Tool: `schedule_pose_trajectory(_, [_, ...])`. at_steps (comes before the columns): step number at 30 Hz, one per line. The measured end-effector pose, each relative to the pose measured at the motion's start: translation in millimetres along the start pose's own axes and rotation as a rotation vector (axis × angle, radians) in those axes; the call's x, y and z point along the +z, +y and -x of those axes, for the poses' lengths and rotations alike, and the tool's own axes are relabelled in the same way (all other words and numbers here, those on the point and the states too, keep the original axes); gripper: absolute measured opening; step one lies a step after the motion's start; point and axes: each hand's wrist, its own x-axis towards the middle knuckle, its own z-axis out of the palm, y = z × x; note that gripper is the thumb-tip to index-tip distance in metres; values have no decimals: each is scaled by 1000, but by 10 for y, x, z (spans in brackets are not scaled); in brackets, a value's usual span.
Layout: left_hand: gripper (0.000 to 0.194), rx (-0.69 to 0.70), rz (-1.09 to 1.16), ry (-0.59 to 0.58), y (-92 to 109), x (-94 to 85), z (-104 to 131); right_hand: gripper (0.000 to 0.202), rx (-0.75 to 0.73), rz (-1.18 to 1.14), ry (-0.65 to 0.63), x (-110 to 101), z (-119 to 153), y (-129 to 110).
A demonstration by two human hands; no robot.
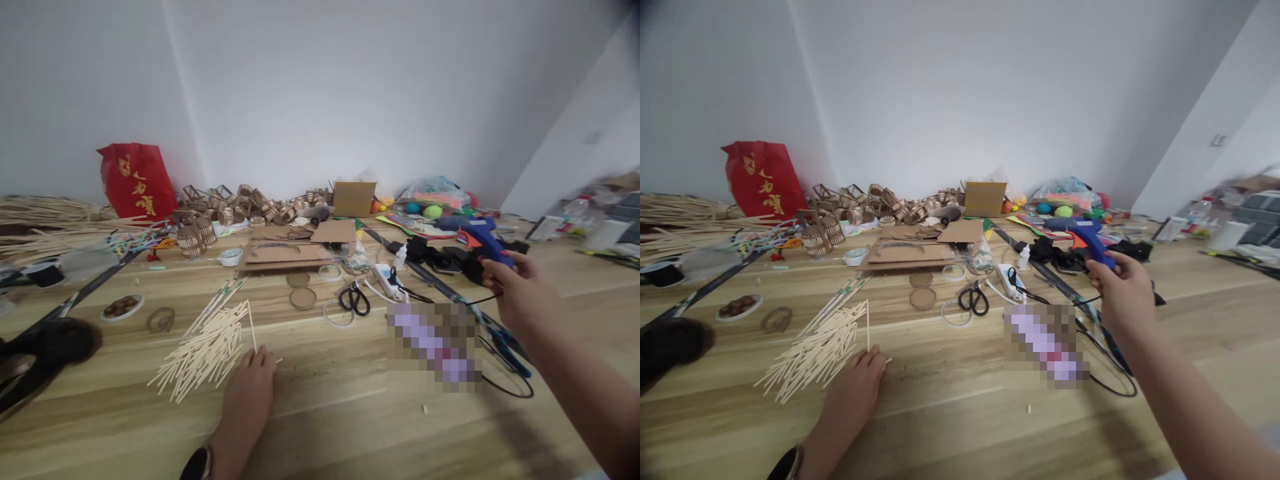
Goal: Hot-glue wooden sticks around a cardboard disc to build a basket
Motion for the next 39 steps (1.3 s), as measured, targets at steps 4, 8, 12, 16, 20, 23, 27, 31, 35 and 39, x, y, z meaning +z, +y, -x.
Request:
schedule_pose_trajectory(4, [35,13,-18,11,-10,14,-3,41,105,-460,-97,7,570,-350])
schedule_pose_trajectory(8, [32,5,-11,34,-29,52,-5,26,273,-398,-452,110,1219,-546])
schedule_pose_trajectory(12, [29,82,289,199,65,-3,83,35,98,-258,-672,333,1744,-583])
schedule_pose_trajectory(16, [36,253,962,37,344,-252,210,34,-148,-259,-625,633,2090,-605])
schedule_pose_trajectory(20, [45,174,1438,-67,610,-523,147,34,-295,-293,-621,903,2402,-600])
schedule_pose_trajectory(23, [44,44,1641,-68,724,-623,46,48,-411,-311,-639,964,2609,-572])
schedule_pose_trajectory(27, [42,-102,1725,14,769,-606,12,52,-606,-180,-738,763,2474,-448])
schedule_pose_trajectory(31, [44,-185,1861,100,707,-536,52,32,-444,279,-440,464,1729,-80])
schedule_pose_trajectory(35, [47,-283,1917,134,638,-520,113,68,-125,952,-437,346,1049,403])
schedule_pose_trajectory(39, [46,-268,1970,149,636,-536,167,84,4,1057,-653,377,873,604])
